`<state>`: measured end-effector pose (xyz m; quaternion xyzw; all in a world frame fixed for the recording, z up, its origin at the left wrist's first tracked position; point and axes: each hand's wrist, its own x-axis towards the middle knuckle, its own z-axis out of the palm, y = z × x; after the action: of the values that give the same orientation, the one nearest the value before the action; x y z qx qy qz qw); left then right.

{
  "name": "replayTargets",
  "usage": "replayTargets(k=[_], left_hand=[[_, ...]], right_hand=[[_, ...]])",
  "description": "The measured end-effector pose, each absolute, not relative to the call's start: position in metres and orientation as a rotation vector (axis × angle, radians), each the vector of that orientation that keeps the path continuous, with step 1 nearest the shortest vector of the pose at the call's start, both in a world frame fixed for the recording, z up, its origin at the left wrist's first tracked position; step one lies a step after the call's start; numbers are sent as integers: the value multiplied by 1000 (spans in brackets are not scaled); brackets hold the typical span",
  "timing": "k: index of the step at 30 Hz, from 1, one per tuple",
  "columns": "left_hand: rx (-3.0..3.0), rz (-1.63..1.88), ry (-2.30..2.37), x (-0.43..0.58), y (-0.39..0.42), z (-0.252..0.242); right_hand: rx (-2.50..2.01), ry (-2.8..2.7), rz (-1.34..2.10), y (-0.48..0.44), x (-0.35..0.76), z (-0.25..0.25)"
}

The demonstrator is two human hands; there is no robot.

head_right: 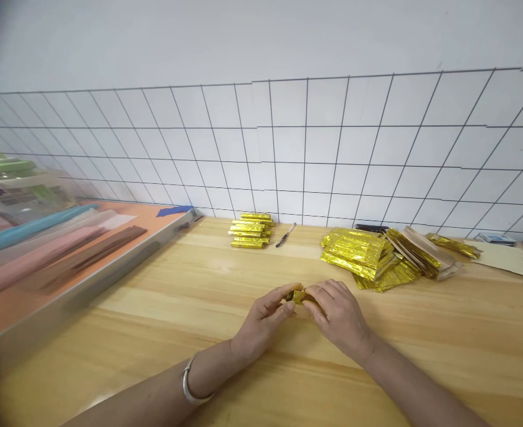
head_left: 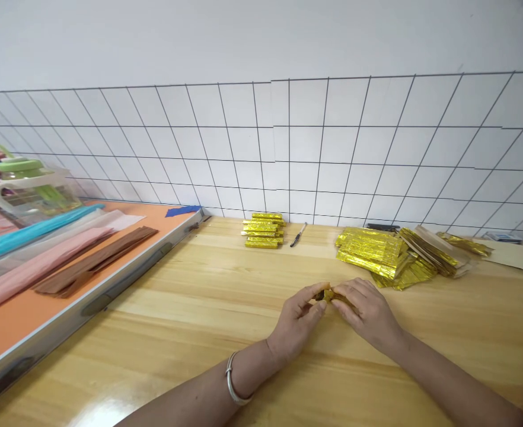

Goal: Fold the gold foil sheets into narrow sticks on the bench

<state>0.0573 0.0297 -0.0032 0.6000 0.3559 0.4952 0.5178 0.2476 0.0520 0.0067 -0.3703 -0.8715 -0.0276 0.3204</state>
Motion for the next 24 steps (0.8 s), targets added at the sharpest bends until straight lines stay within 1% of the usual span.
replayTargets(k=[9,17,24], left_hand=[[1306,1284,716,61,29,0],[1393,1270,821,61,34,-7],[1537,1273,972,60,34,-5]], right_hand=[[-977,-2221,-172,51,248,5],[-1010,-2176,-207,50,247,3],[-971,-2243,-223,47,243,7]])
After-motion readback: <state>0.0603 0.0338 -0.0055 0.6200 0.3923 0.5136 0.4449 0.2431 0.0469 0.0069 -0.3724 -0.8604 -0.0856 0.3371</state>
